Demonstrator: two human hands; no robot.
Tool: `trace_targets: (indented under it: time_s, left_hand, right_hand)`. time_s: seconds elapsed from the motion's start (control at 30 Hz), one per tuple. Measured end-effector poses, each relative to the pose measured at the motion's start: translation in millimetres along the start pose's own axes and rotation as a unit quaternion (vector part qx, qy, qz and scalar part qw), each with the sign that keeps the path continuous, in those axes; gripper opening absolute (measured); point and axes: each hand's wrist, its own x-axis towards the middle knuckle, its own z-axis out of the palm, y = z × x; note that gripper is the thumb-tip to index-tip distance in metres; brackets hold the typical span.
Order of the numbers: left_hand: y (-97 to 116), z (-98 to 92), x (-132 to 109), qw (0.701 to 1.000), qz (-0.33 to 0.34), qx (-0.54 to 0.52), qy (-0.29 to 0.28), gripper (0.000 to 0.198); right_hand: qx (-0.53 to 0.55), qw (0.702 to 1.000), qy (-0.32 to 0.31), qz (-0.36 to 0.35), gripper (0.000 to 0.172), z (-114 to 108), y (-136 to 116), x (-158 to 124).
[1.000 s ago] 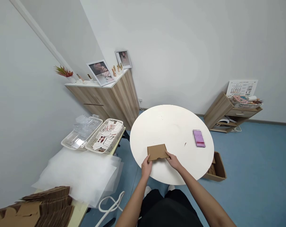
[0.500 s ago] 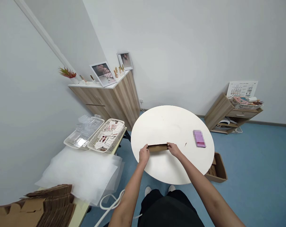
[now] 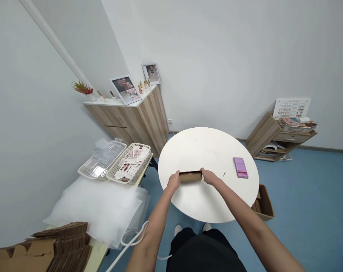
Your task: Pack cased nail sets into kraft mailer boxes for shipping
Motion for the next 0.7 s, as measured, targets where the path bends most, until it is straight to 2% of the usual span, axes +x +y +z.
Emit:
trace_targets:
  time_s: [0.17, 0.33, 0.47, 0.7]
  left_hand:
    - [0.1, -4.3, 4.5, 1.0, -0.002, -0.016, -0.003, 0.038]
    - [1.9, -2.1, 14.8, 0.998, -0.027, -0.047, 0.006, 0.036]
    - [-1.1, 3.0, 20.1, 0.996, -0.045, -0.077, 0.008, 0.039]
    - [-11.3, 7.6, 13.0, 0.994, -0.033, -0.108, -0.006, 0.054]
  right_hand:
    - [-0.021, 1.0, -0.008, 0.014, 0.045, 0.0, -4.2, 1.1]
    - [-0.016, 0.998, -0.019, 0.052, 0.061, 7.4, -16.0, 12.0]
    - [-0.003, 0.997, -0.021, 0.076, 0.079, 14.7, -25.2, 18.2]
    - [-0.009, 0.996, -0.011, 0.084, 0.087, 19.8, -25.9, 15.3]
